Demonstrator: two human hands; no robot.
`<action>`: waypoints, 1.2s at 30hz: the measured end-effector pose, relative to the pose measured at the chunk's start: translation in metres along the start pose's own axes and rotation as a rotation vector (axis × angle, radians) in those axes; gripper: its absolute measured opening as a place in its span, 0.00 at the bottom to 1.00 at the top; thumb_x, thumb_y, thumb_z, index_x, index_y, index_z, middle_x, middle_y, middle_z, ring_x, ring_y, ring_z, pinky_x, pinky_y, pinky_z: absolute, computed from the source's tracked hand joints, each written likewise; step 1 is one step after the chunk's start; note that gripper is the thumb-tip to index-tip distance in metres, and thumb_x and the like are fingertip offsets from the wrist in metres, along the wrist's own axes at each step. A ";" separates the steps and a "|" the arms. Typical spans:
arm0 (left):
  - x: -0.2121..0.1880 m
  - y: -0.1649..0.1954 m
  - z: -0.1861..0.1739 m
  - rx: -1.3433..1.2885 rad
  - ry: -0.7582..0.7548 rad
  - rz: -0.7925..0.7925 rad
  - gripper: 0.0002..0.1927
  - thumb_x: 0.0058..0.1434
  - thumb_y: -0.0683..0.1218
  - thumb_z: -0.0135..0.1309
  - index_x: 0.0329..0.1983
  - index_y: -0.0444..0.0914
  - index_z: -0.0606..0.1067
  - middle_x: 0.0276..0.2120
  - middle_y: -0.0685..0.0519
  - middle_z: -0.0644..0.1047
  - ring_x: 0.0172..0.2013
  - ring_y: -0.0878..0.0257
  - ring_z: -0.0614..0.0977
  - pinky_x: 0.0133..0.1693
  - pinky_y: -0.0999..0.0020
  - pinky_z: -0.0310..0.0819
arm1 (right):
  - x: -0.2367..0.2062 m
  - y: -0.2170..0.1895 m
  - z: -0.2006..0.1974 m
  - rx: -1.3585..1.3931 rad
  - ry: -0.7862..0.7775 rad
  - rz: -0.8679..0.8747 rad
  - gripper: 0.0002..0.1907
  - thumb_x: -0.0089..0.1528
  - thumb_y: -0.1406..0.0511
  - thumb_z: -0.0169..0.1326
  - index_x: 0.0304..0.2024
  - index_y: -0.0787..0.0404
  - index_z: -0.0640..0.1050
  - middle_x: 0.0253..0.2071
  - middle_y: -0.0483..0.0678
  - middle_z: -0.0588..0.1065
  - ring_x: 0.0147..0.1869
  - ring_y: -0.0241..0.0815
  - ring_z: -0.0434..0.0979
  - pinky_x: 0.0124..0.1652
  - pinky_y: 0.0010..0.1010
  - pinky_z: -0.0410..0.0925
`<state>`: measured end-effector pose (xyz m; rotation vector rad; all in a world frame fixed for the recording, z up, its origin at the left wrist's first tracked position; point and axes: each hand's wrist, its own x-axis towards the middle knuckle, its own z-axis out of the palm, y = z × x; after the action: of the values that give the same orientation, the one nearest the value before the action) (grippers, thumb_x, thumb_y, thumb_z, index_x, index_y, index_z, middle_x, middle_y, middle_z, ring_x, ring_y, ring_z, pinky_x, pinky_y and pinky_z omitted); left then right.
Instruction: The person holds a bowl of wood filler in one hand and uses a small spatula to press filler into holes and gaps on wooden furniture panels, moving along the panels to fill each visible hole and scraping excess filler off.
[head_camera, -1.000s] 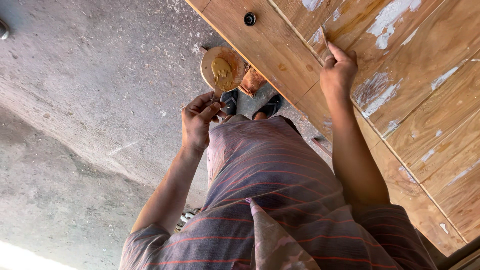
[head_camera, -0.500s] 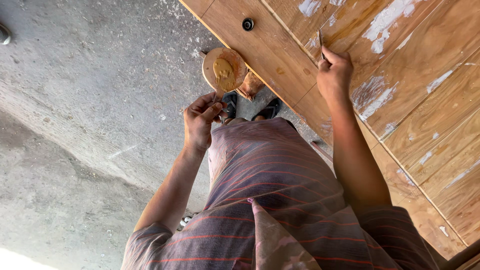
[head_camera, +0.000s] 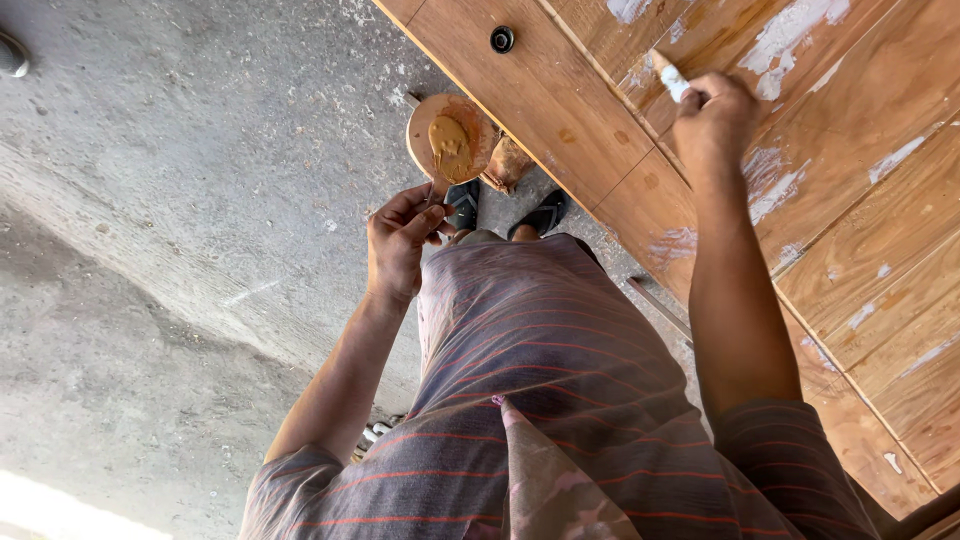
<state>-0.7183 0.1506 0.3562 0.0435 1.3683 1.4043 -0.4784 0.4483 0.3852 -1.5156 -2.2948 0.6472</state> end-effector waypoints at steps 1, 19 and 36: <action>-0.001 -0.001 -0.001 0.002 0.016 -0.002 0.19 0.63 0.38 0.54 0.58 0.28 0.75 0.38 0.47 0.83 0.31 0.64 0.83 0.34 0.72 0.73 | 0.002 0.002 -0.001 -0.082 0.047 -0.052 0.05 0.63 0.76 0.61 0.41 0.64 0.82 0.42 0.51 0.78 0.43 0.43 0.80 0.41 0.32 0.72; -0.005 -0.001 0.004 -0.013 0.010 -0.034 0.19 0.64 0.39 0.55 0.58 0.30 0.76 0.37 0.49 0.82 0.31 0.66 0.82 0.33 0.71 0.74 | -0.024 -0.029 0.013 0.106 -0.070 -0.244 0.14 0.68 0.76 0.55 0.55 0.63 0.82 0.46 0.56 0.74 0.48 0.51 0.76 0.47 0.40 0.70; -0.024 -0.006 -0.021 -0.114 0.151 0.054 0.20 0.63 0.38 0.54 0.58 0.27 0.74 0.39 0.46 0.83 0.32 0.63 0.83 0.34 0.72 0.72 | 0.052 -0.063 0.021 -0.181 0.015 -0.585 0.20 0.59 0.79 0.58 0.51 0.59 0.86 0.46 0.52 0.70 0.53 0.52 0.69 0.51 0.40 0.66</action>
<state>-0.7193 0.1184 0.3595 -0.1040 1.4164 1.5544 -0.5578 0.4710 0.4010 -0.8222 -2.6547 0.2689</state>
